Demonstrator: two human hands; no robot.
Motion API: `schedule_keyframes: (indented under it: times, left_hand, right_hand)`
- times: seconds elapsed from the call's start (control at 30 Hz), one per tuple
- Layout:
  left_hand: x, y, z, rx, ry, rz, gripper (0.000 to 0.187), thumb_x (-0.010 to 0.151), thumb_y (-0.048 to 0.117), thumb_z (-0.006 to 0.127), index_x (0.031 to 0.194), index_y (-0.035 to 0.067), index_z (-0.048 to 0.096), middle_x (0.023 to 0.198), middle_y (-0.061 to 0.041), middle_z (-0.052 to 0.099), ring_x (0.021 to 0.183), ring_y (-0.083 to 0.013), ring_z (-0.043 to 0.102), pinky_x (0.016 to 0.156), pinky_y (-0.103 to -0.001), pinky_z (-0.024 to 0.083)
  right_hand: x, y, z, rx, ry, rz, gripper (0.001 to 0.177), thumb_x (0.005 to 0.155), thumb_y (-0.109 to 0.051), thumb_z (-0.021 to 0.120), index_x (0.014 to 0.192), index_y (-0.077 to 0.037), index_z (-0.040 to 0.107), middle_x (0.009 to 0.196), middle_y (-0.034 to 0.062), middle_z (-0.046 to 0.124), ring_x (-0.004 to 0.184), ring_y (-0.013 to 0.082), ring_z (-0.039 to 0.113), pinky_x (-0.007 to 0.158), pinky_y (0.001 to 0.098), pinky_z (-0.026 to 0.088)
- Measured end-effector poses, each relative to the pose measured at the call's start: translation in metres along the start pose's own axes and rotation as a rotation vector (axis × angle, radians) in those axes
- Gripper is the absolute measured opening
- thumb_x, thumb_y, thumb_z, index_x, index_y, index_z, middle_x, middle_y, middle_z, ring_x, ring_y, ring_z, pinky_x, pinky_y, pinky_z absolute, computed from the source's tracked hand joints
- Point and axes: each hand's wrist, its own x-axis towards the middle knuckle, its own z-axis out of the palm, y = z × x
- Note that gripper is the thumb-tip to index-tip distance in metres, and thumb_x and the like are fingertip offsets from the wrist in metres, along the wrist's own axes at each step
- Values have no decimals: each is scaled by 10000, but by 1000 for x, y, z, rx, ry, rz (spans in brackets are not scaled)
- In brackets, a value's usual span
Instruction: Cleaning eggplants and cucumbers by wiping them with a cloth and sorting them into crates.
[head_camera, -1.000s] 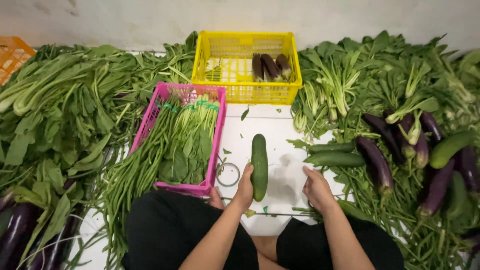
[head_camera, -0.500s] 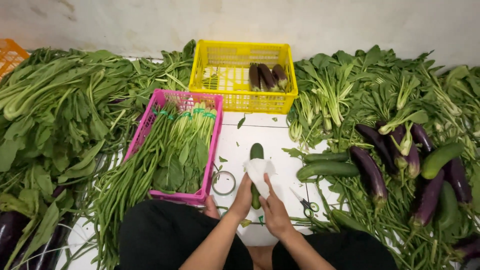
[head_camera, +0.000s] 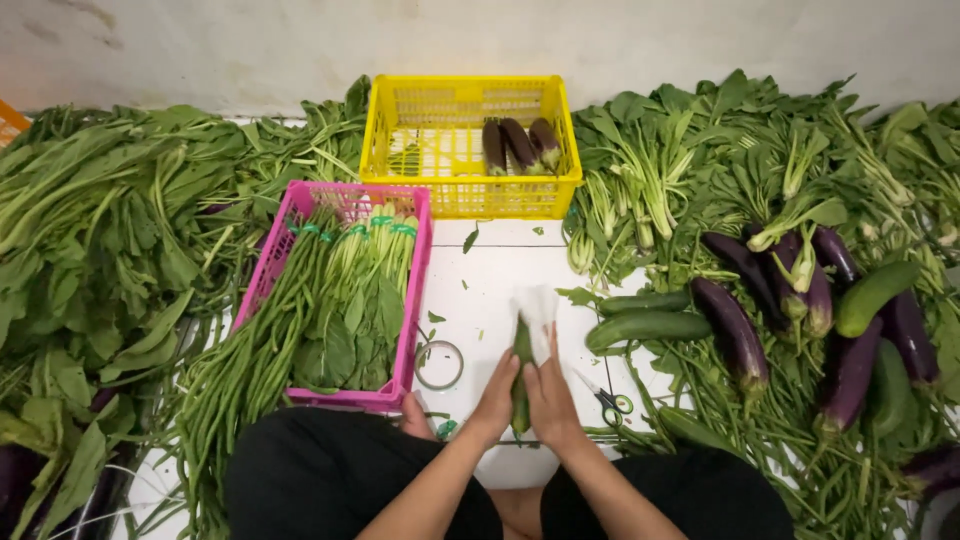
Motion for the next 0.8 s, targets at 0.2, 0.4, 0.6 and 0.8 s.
schedule_keyframes:
  times: [0.2, 0.4, 0.6, 0.8]
  left_hand:
    - [-1, 25, -1, -47, 24, -4, 637, 1029, 403, 305, 1581, 89, 354, 1606, -118, 432, 1460, -255, 393, 1204, -400, 267]
    - [13, -1, -8, 12, 171, -49, 567, 1049, 407, 243, 1458, 119, 511, 1413, -124, 582, 1320, -252, 531, 1144, -415, 353]
    - [1, 5, 6, -3, 30, 39, 663, 1027, 448, 308, 1560, 57, 368, 1570, -130, 463, 1439, -254, 411, 1210, -377, 245]
    - [27, -19, -22, -73, 240, 84, 648, 1044, 386, 324, 1556, -9, 353, 1648, -129, 379, 1514, -232, 339, 1241, -317, 192]
  right_hand:
    - [-37, -8, 6, 65, -127, 101, 470, 1028, -316, 404, 1400, -34, 457, 1164, 125, 571, 946, 227, 545, 872, 384, 461]
    - [-31, -39, 11, 10, -204, 241, 902, 976, -335, 391, 1560, 39, -186, 1686, 288, -137, 1435, 471, 323, 1078, 471, 446]
    - [4, -20, -4, 76, -66, 162, 804, 1010, -394, 288, 1588, 46, -56, 1702, 237, -138, 1573, 379, -115, 1245, 522, -26]
    - [-78, 2, 27, 105, -211, 259, 659, 995, -322, 548, 1519, -5, 305, 1513, 178, 474, 1273, 295, 559, 1071, 379, 413]
